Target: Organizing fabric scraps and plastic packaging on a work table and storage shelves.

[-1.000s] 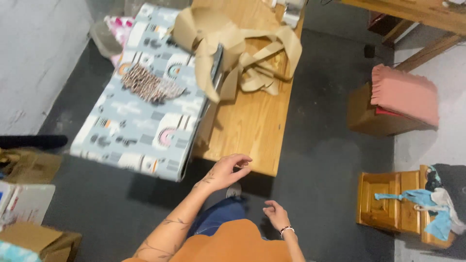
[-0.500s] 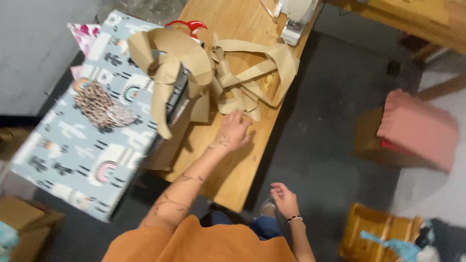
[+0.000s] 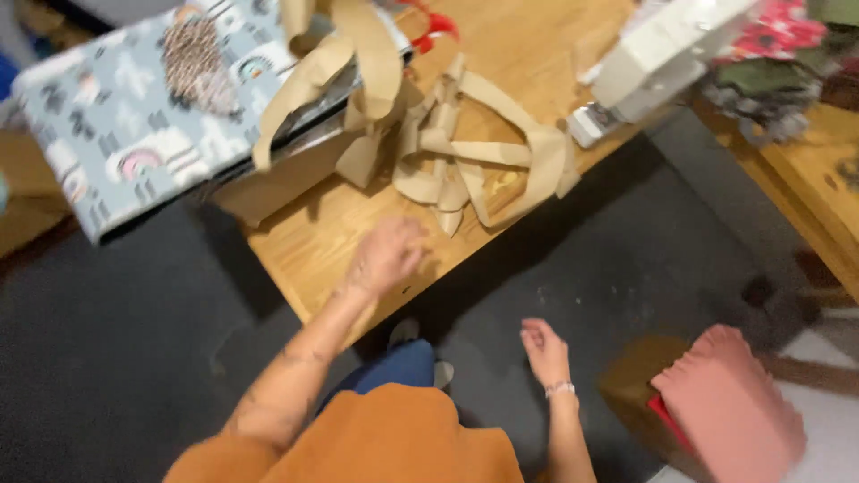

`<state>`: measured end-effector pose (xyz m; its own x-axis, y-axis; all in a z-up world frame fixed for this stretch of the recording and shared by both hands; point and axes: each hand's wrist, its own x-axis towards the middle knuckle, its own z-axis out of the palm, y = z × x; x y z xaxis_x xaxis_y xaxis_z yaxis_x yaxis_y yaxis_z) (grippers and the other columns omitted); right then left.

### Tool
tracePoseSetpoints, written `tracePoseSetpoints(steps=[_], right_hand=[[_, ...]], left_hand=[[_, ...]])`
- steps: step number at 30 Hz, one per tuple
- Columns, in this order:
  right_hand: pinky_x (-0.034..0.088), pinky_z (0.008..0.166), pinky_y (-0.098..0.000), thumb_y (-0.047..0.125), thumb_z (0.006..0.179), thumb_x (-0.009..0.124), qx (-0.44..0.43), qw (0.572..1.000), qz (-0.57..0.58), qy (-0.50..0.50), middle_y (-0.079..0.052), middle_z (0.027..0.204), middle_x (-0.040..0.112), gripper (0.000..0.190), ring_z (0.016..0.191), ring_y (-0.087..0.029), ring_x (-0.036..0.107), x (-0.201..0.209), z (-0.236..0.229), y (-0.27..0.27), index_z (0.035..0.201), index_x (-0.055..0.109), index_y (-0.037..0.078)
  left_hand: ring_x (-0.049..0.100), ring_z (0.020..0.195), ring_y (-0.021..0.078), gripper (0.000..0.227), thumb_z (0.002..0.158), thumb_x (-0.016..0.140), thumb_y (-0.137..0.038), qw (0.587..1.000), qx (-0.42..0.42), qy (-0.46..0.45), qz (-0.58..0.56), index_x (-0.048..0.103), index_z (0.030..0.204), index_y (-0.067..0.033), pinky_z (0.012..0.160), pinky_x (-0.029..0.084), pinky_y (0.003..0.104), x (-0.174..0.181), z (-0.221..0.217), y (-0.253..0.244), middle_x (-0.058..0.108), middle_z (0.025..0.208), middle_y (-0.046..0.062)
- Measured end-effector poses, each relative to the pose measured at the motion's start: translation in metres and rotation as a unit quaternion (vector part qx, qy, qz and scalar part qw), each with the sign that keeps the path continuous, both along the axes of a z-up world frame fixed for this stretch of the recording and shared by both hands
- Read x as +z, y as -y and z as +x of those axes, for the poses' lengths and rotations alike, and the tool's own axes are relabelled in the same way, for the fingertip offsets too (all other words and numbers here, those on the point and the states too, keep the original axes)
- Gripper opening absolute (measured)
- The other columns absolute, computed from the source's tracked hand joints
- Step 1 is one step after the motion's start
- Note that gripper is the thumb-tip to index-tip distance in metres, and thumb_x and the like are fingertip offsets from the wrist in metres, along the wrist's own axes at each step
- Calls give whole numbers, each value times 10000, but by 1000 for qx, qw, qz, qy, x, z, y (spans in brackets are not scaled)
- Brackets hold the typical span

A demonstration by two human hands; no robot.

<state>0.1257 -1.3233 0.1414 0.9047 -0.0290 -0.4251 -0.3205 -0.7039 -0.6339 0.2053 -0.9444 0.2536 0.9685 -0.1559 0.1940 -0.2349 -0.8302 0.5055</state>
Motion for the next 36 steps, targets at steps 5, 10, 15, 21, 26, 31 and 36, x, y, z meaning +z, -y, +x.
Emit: tracePoseSetpoints(steps=[5, 10, 15, 21, 26, 31, 36], right_hand=[[583, 875, -408, 195, 970, 640, 66, 996, 34, 57, -137, 1038, 768, 239, 968, -301, 735, 33, 85, -46, 1202, 696, 178], [582, 867, -419, 167, 948, 675, 184, 978, 66, 73, -126, 1011, 768, 242, 933, -267, 740, 71, 131, -107, 1185, 722, 151], [584, 851, -403, 206, 923, 679, 258, 963, 55, 52, -100, 991, 781, 231, 910, -261, 746, 74, 167, -117, 1142, 731, 153], [556, 929, -400, 228, 921, 675, 357, 934, 16, 14, -57, 1063, 772, 281, 1010, -235, 715, 63, 202, -140, 1194, 708, 174], [509, 980, -373, 371, 857, 701, 538, 805, 35, 248, -25, 1177, 705, 422, 1138, -246, 647, -6, 223, -172, 1266, 669, 271], [330, 1162, -567, 470, 823, 702, 557, 766, -267, 177, -144, 1489, 475, 725, 1405, -387, 407, 13, 251, -192, 1491, 500, 270], [413, 1079, -609, 449, 775, 698, 508, 795, -270, 192, -135, 1541, 385, 767, 1445, -404, 333, 5, 325, -176, 1493, 495, 268]], left_hand=[[594, 1107, 260, 498, 831, 753, -190, 983, 96, 155, 22, 593, 1302, -204, 929, 532, 383, 51, 57, -42, 565, 1177, 38], [435, 1337, 384, 823, 685, 983, -152, 940, 217, 232, 128, 541, 1378, -112, 1065, 480, 499, 63, 116, -67, 404, 1468, 181], [597, 1123, 225, 135, 843, 793, -219, 955, 186, 230, -31, 689, 919, -180, 950, 480, 415, 98, 110, -77, 658, 1052, -23], [711, 911, 257, 164, 828, 848, -123, 910, 186, 325, -178, 685, 814, -116, 950, 532, 453, 148, 60, -75, 737, 870, 15], [688, 773, 185, 168, 847, 755, -173, 927, 164, 336, -31, 661, 708, -169, 895, 544, 461, 121, 25, -50, 705, 746, -43], [631, 1174, 226, 161, 835, 685, -88, 975, 215, -22, 53, 703, 972, -170, 1147, 315, 605, 41, -34, -8, 750, 979, 29], [593, 1217, 210, 110, 845, 678, -101, 934, 339, -112, 9, 686, 924, -177, 1133, 361, 548, -49, -65, 41, 736, 1019, -9]])
